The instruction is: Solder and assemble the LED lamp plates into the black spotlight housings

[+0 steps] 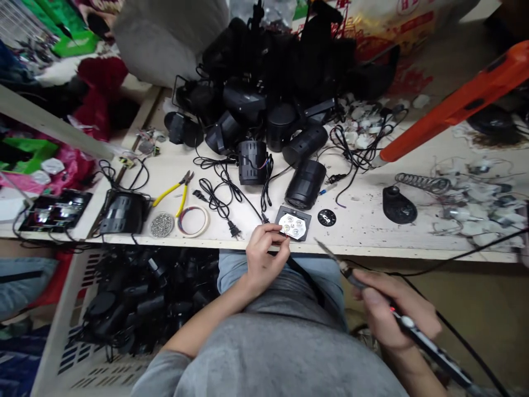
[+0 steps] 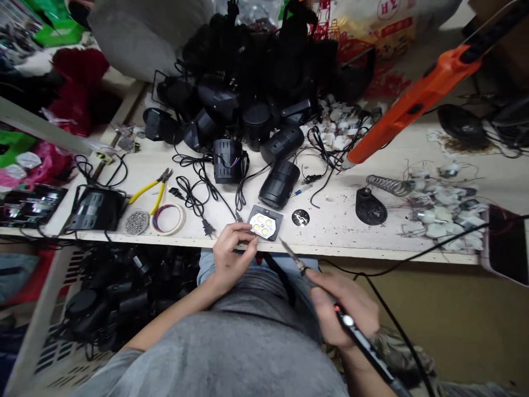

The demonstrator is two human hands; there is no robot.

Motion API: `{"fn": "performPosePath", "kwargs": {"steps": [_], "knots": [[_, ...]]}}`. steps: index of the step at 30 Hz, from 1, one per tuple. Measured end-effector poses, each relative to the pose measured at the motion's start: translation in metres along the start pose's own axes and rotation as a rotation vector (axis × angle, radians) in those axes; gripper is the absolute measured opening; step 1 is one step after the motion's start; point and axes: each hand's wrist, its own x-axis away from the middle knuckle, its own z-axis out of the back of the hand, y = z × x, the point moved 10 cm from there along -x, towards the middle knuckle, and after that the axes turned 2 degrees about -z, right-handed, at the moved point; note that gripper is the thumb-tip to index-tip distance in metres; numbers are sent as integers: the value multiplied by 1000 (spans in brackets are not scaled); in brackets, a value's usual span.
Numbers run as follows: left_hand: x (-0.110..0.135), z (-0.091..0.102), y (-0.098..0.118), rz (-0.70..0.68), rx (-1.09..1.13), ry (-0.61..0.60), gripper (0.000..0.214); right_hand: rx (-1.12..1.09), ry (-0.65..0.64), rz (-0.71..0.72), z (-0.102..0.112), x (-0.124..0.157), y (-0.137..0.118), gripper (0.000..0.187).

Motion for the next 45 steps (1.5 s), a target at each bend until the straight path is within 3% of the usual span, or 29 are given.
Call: {"fn": "performPosePath", "kwargs": {"steps": [2, 5, 8, 13, 19, 36, 45], "knots": [[0, 0, 0, -1, 5, 1, 9, -46, -44, 144, -13, -1, -25, 15], [1, 0, 1, -4, 8, 19, 9, -56, -81, 221, -28, -8, -41, 17], [1, 0, 0, -3, 15, 28, 9, -59, -108, 229, -39, -13, -42, 18], [1, -2, -2, 15, 15, 10, 9, -130, -49, 235, -40, -13, -37, 21], [0, -1, -1, 12, 17, 0, 9, -125, -71, 219, -46, -10, -32, 29], [0, -1, -2, 10, 19, -19, 9, -45, -135, 308, -48, -12, -44, 21], [0, 0, -1, 5, 33, -15, 8, -42, -38, 276, -26, -7, -41, 21]]}}
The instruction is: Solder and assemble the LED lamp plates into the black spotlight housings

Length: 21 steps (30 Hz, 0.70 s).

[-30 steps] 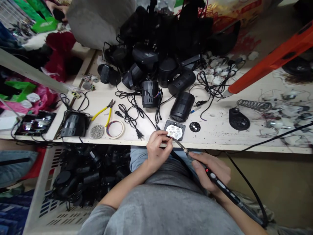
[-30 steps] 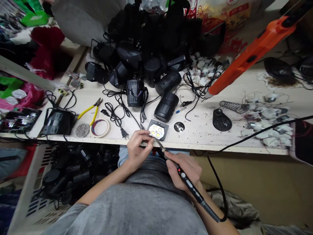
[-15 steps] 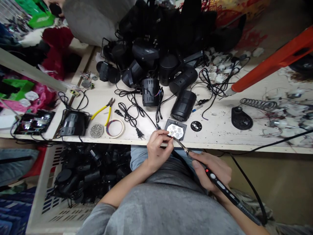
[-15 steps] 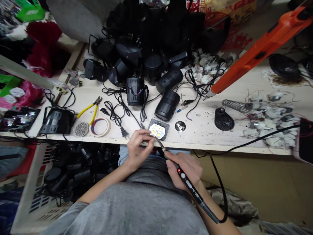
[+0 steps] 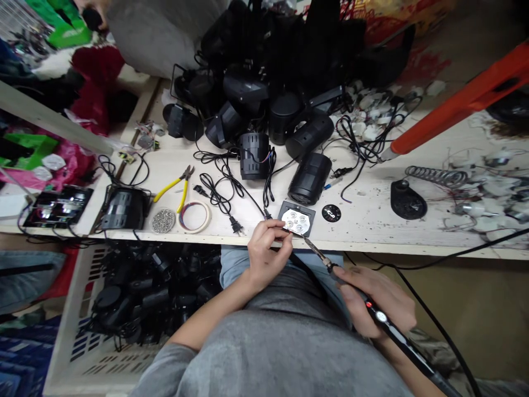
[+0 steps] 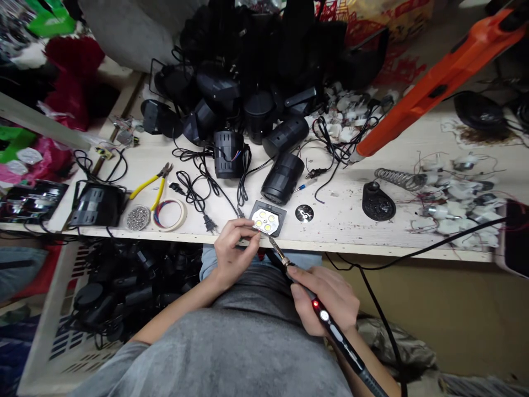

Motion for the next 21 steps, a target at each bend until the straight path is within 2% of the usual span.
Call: {"fn": "performPosePath", "kwargs": {"steps": [6, 11, 17, 21], "knots": [[0, 2, 1, -5, 46, -28, 7, 4, -8, 1, -3, -1, 0, 18], [-3, 2, 1, -1, -4, -2, 12, -17, -19, 7, -7, -4, 0, 18], [-4, -1, 3, -13, -46, 1, 13, -40, -98, -7, -16, -15, -3, 22], [-3, -1, 2, -13, -56, -1, 13, -47, -93, 21, -19, -16, -4, 23]]}}
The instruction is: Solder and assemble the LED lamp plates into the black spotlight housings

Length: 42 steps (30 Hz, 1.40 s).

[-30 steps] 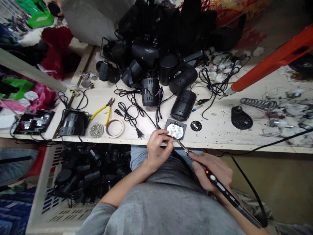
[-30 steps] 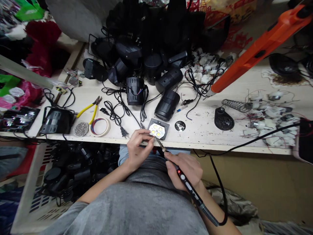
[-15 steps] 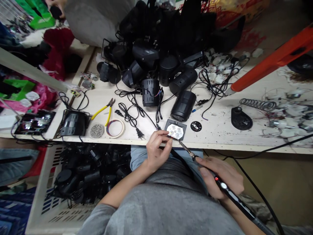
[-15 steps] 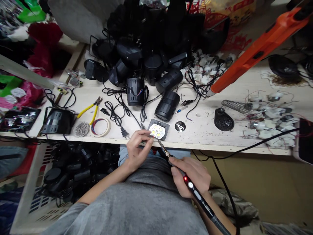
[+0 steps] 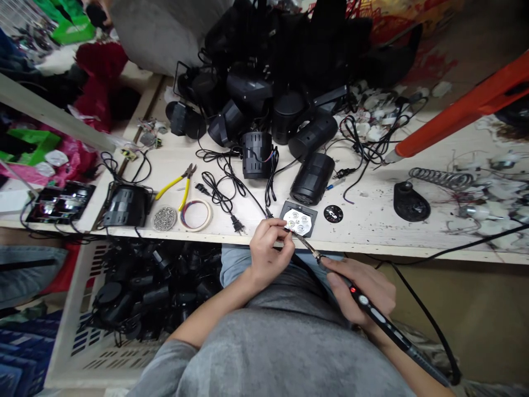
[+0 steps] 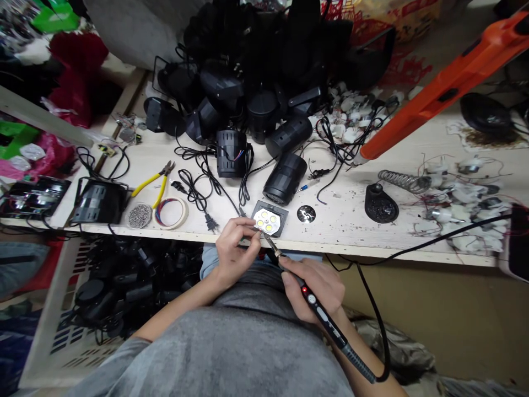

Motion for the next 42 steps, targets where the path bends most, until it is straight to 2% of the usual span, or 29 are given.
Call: {"fn": "performPosePath", "kwargs": {"steps": [18, 29, 38, 42], "knots": [[2, -2, -2, 18, 20, -1, 12, 1, 12, 4, -6, 2, 7, 22], [1, -1, -1, 12, 10, -3, 13, 27, 1, -14, 4, 6, 3, 22], [2, -2, -1, 21, 17, -14, 11, 46, -25, -18, 0, 6, 3, 24], [1, 0, 3, -21, 7, -17, 9, 43, -25, -34, 1, 7, 5, 25]]}}
